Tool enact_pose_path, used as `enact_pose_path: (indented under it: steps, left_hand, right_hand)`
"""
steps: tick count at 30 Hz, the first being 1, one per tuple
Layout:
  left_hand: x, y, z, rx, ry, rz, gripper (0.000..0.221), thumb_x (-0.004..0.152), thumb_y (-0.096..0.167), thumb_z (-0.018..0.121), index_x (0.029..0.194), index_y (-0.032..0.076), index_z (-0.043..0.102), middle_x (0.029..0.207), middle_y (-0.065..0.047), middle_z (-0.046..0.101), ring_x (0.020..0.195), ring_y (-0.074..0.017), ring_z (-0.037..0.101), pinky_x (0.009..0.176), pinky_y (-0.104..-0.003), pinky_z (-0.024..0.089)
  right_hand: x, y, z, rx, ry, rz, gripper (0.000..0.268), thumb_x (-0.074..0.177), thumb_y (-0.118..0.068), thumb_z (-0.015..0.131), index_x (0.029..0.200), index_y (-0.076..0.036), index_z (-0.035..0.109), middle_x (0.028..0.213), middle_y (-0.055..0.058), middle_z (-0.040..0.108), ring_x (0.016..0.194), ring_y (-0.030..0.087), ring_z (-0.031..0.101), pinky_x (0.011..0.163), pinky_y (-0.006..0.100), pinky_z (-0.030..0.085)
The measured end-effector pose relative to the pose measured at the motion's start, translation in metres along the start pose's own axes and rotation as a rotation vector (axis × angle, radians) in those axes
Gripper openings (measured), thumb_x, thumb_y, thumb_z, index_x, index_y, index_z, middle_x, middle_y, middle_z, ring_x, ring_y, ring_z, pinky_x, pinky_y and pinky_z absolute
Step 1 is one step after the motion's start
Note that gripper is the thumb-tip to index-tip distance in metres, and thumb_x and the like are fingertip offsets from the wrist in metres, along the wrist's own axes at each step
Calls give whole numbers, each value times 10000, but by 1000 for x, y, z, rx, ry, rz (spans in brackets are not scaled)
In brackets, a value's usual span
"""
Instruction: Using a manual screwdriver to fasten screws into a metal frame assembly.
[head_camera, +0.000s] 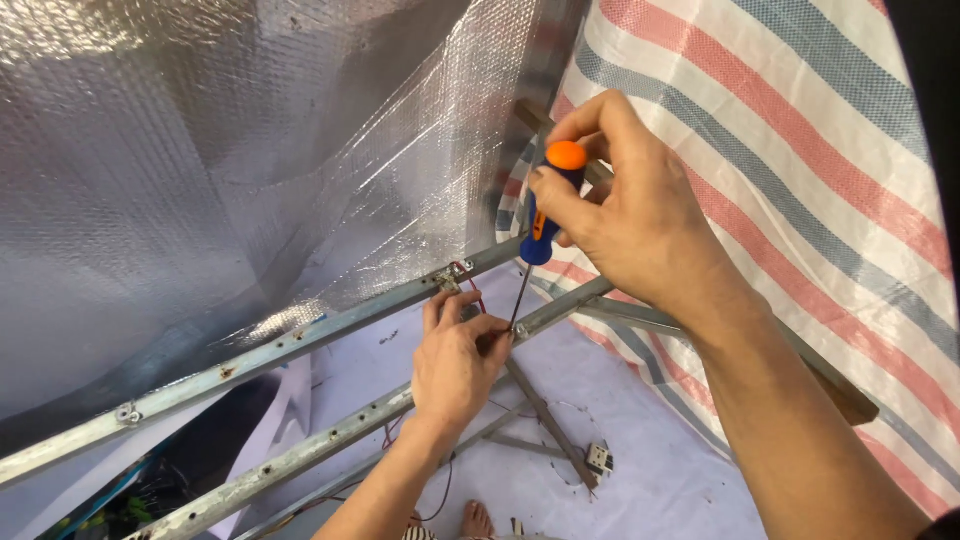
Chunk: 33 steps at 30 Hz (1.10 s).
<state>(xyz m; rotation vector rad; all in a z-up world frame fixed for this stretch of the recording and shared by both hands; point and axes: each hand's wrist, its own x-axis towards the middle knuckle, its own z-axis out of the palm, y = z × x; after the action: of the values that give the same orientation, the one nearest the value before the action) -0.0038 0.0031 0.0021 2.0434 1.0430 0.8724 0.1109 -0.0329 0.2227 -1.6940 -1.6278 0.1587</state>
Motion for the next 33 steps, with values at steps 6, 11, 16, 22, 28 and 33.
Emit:
enact_pose_path:
  steps: [6,11,16,22,28,33]
  left_hand:
    - [3,3,1,34,-11,-34,121,753,203,781,862,178,828,1302,-2,647,1384,-260,438,969,-403,523]
    - [1,-2,3,45,8,-20,140,758,238,806,893,202,817,1293,18,645,1359,-245,460,958,-381,533]
    - [3,-1,3,54,-3,-38,148,763,265,790,901,219,820,1294,37,643,1353,-222,458,927,-359,533]
    - [-1,-10,10,106,0,29,201,772,270,800,964,230,846,1354,-28,613,1333,-260,456,1016,-380,490]
    - [-3,-9,13,135,58,89,193,780,285,804,962,237,845,1359,-20,621,1344,-263,462,966,-367,516]
    - [-1,-9,12,126,26,62,180,769,272,798,940,251,847,1377,-13,609,1355,-252,439,987,-350,495]
  right_hand:
    - [17,5,-8,111,-143,189,292,798,2,625,1085,-46,599,947,58,719,597,132,658,491,248,578]
    - [12,17,1,-66,-50,25,145,935,-180,692,990,-103,582,882,4,705,749,110,682,624,285,553]
    - [0,20,0,-131,13,-110,240,971,-207,671,1157,-132,539,876,31,698,697,177,701,607,363,565]
    - [-7,20,-11,187,-24,-199,237,890,-41,803,1063,-22,642,918,25,675,580,47,452,497,184,393]
    - [-17,23,-9,321,-115,-56,228,914,-9,519,1111,-70,615,1026,90,725,796,125,664,560,234,614]
    - [-16,31,-2,98,86,-307,121,1045,-160,643,973,-63,653,789,17,712,576,71,568,479,211,443]
